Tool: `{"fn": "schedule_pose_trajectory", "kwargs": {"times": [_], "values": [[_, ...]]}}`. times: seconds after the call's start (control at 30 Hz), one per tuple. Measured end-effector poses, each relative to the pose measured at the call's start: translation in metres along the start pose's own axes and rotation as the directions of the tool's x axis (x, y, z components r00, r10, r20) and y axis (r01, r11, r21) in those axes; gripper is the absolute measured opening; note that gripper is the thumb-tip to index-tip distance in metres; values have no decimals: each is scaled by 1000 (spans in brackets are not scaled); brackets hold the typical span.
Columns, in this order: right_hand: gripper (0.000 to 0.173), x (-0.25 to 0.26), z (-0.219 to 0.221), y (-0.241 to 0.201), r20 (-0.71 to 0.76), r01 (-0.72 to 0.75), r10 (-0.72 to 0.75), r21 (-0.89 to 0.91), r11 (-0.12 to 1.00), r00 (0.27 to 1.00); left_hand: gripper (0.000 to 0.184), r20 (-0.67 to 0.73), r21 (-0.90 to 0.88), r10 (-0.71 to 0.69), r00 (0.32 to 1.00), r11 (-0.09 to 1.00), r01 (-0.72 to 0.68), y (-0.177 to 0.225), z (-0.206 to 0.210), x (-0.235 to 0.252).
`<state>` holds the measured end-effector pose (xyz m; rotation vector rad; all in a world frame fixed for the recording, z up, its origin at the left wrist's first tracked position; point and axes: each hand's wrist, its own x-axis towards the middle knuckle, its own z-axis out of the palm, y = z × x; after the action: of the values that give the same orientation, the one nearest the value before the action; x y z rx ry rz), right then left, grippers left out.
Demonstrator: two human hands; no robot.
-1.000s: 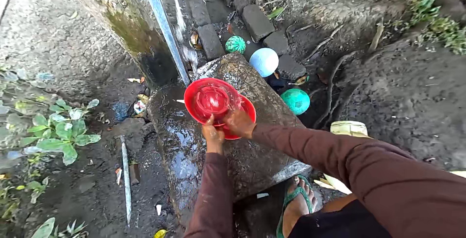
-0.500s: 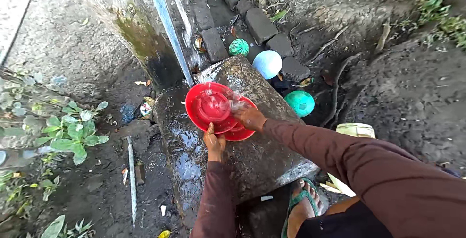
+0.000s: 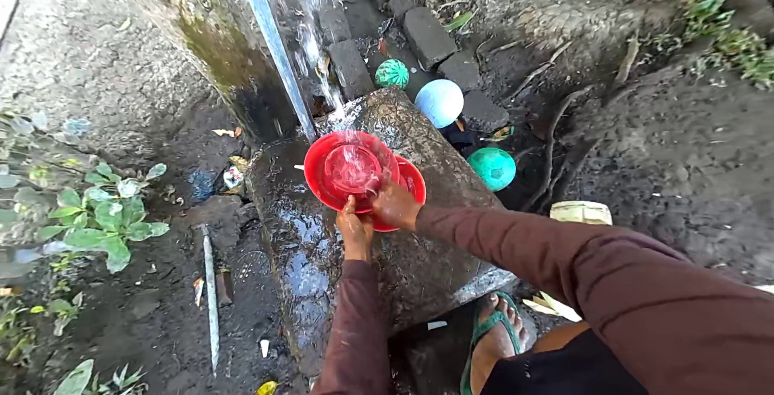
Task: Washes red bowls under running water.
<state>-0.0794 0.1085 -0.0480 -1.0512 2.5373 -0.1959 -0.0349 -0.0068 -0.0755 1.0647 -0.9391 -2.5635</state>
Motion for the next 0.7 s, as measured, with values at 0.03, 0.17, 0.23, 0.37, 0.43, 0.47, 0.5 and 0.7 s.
{"fn": "schedule_pose_trajectory", "kwargs": {"times": [0.03,0.17,0.23,0.37,0.43,0.47,0.5,0.7], "values": [[29,-1,2,-4,21,74,-76,58,996,997,20,11,-2,11,1000,1000,-11,-2,-3,1],[27,4,14,58,-157,167,-172,-45,985,972,25,45,-111,17,999,994,-12,5,-15,0],[23,5,8,39,-63,9,-14,-78,997,998,24,53,-119,18,998,993,-12,-6,-11,-5],[30,-3,1,-16,26,138,-145,185,973,989,25,50,-95,17,999,995,-13,-16,-6,-10],[32,1,18,24,-144,276,-258,126,953,955,24,48,-153,7,999,988,1,-9,-13,-7],[31,4,21,45,-157,249,-241,33,968,958,26,43,-165,2,999,986,6,-7,-15,-6],[29,5,21,56,-111,160,-165,-49,986,980,27,42,-157,-10,999,987,17,-9,-14,-7],[31,-10,11,-14,-8,194,-194,86,977,981,29,80,-116,-17,997,993,26,-21,-14,-14]]}}
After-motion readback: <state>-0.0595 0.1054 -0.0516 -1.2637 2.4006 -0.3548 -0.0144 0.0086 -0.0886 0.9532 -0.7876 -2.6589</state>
